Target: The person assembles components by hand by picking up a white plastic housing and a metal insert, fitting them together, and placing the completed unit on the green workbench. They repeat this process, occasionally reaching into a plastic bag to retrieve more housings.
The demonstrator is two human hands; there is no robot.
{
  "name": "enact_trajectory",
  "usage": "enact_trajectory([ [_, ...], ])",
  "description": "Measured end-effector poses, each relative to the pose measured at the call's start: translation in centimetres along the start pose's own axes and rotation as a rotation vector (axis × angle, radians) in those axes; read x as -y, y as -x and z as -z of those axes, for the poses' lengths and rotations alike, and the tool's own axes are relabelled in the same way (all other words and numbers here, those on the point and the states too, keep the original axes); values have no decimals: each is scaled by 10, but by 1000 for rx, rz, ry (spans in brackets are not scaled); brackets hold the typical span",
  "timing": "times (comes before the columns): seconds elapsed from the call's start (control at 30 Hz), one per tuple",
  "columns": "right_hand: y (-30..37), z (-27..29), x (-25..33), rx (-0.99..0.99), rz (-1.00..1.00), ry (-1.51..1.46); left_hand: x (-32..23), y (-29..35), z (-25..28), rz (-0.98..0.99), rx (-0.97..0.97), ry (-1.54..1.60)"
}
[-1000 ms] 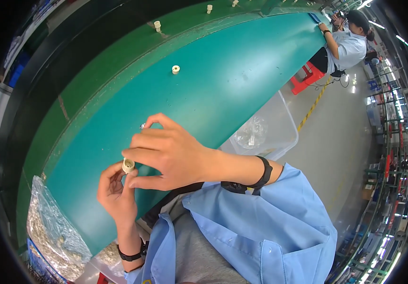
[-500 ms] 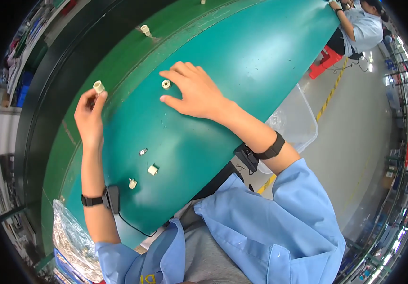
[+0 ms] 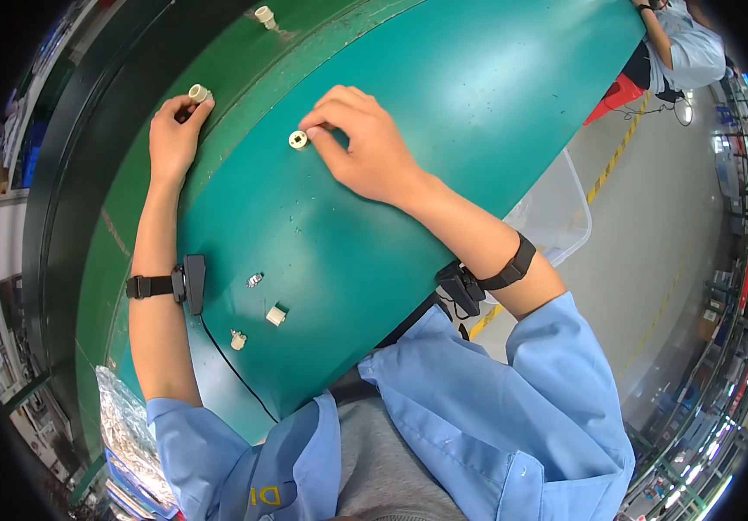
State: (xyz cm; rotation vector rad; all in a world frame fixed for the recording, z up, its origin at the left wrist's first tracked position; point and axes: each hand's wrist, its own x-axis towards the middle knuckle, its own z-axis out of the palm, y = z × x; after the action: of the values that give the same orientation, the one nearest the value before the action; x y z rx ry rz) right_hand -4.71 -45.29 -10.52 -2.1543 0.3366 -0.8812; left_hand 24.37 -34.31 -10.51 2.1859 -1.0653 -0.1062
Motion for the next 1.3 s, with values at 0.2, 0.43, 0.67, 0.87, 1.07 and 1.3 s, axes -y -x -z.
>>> enact_trajectory([
  [0.2,2,-4,10,12,-107,-131,-11,45,44,-164,-223,25],
  [0.43,0,1,15,33,27,157,-67,205,120,-372,155,-49],
  [0.67,2,-7,10,138,119,244,-91,268,104,-411,310,-160],
  [0.87,3,-8,8,134,129,249,-85,273,100,-449,300,-164],
  [1.07,6,-5,10,147,116,235,-83,286,103,-434,216,-176],
  [1.3,5,-4,9,152,116,239,-69,316,132,-304,-43,-238],
])
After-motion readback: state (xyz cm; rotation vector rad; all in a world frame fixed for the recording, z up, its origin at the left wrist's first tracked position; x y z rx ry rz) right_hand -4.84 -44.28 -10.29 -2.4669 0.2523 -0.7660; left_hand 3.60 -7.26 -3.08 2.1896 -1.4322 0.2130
